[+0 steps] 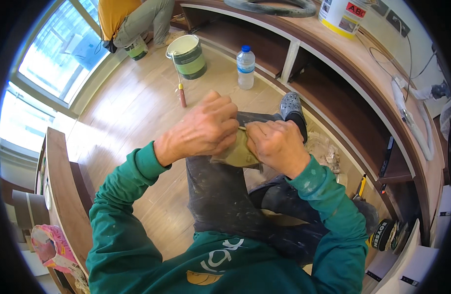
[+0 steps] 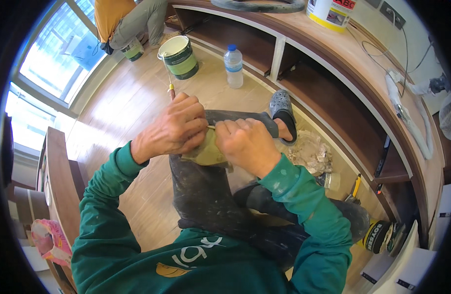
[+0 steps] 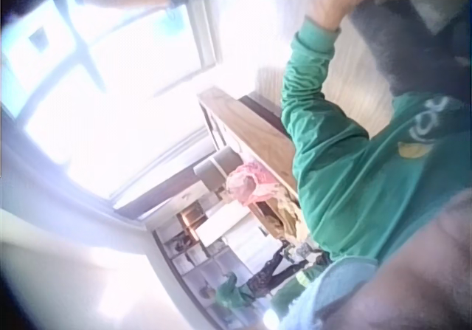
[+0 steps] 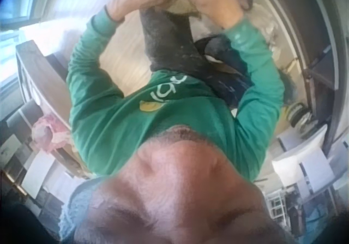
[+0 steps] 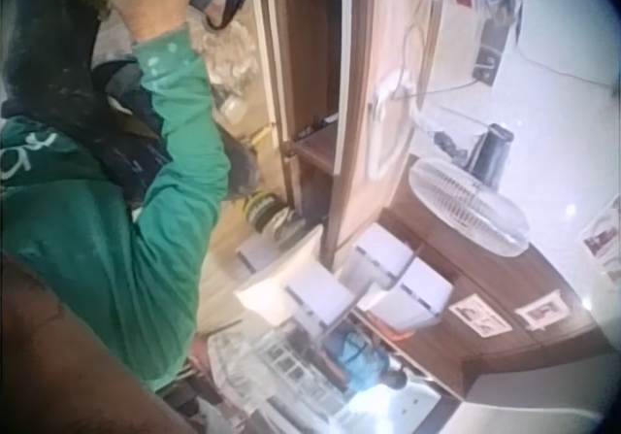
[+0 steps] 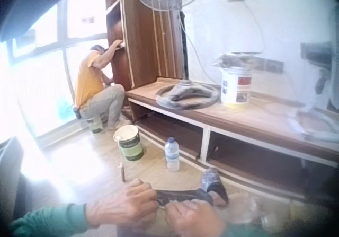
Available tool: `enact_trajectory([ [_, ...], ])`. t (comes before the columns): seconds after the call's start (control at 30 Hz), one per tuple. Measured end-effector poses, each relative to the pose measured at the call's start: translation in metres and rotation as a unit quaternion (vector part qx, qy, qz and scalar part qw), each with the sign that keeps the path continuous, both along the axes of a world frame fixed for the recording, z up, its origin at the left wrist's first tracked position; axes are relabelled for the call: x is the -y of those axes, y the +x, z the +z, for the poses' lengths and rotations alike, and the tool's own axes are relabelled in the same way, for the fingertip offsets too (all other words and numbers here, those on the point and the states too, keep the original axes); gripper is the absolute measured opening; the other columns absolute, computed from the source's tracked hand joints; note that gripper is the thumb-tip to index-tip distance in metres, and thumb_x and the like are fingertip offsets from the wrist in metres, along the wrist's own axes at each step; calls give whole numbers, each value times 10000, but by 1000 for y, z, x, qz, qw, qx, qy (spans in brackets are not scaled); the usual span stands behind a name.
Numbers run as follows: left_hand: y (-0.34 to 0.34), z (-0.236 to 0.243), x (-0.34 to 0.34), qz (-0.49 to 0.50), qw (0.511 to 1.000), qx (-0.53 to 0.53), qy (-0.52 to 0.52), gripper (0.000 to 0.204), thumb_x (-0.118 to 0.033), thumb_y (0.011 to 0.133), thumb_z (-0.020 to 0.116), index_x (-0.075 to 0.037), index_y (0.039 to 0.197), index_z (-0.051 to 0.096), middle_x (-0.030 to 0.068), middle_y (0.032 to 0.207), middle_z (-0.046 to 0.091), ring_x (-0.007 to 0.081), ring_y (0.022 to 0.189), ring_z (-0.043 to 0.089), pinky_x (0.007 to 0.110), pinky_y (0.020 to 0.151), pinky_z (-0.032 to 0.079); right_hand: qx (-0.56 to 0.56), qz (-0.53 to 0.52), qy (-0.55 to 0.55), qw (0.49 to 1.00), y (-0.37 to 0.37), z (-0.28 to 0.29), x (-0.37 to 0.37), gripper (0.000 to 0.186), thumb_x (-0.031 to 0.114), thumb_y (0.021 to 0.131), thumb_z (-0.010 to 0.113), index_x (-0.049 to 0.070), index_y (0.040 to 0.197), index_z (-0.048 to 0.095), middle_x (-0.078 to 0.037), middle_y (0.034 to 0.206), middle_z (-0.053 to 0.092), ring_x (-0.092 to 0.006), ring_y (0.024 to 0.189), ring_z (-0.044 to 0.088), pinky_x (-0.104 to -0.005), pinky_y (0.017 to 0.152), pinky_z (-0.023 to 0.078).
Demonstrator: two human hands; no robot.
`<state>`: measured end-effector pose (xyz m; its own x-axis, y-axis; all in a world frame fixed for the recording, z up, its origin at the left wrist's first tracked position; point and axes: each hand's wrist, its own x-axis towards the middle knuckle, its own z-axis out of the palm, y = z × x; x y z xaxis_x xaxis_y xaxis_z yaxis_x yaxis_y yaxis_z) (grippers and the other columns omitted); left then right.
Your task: The person installs a white trim strip along the edge of a wooden cabinet using a utility knife to cut it to size. They then prepare a sanding block by wrapping it with sandpaper and use it to sand the cabinet surface.
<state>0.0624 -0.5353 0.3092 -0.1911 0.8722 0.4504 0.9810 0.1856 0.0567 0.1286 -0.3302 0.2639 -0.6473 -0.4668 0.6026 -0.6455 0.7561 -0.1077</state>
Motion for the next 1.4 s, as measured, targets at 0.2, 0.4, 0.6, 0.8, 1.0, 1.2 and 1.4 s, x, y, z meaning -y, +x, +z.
enact_trajectory([
  [0.2, -8, -7, -22, -3, 998, 59, 12, 130, -74, 699, 702, -27, 794, 627, 77, 811, 554, 262, 781, 542, 372, 731, 391, -10, -17, -40, 999, -7, -12, -22, 171, 122, 756, 702, 84, 730, 537, -66, 599, 551, -256, 570, 619, -367, 516, 473],
  [0.4, -18, -15, -33, 24, 992, 123, 30, 148, -49, 735, 692, -20, 879, 675, 102, 862, 632, 261, 820, 592, 368, 725, 409, 7, -59, -62, 996, 0, -9, -24, 135, 87, 776, 664, 36, 890, 611, -90, 654, 602, -273, 622, 637, -374, 597, 489],
  [0.6, -2, -23, -55, 118, 939, 313, 80, 105, -63, 752, 684, 16, 819, 671, 133, 759, 631, 251, 683, 626, 365, 616, 477, 36, -77, -37, 996, -4, -15, -46, 193, 63, 785, 609, -18, 960, 592, -105, 667, 621, -266, 602, 651, -379, 588, 515],
  [0.8, 14, -33, -73, 149, 935, 309, 92, 104, -67, 777, 667, 15, 723, 635, 143, 633, 569, 263, 541, 574, 368, 513, 447, 10, -95, -58, 994, -5, -23, -56, 109, 90, 805, 626, 34, 857, 548, -80, 648, 611, -248, 590, 645, -382, 538, 482],
  [1.0, 23, -37, -80, 127, 953, 254, 104, 111, -50, 776, 654, 8, 703, 593, 147, 636, 530, 323, 534, 526, 400, 501, 423, -20, -82, -65, 994, -7, -22, -57, 117, 92, 790, 644, 67, 796, 531, -66, 581, 553, -248, 530, 608, -382, 515, 462],
  [1.2, 25, -36, -87, 111, 958, 251, 89, 89, -46, 782, 648, 13, 723, 617, 141, 633, 538, 296, 528, 542, 384, 500, 428, -37, -69, -101, 992, -9, -31, -69, 209, 91, 764, 659, 85, 695, 461, -70, 533, 511, -263, 493, 586, -382, 490, 451],
  [1.4, 9, -56, -83, 257, 873, 399, 112, 184, -107, 819, 643, 63, 751, 662, 90, 585, 597, 85, 539, 549, 276, 514, 455, 61, -149, -226, 961, -2, -29, -57, 202, 106, 812, 648, -43, 941, 607, -177, 717, 629, -355, 637, 640, -426, 597, 510],
])
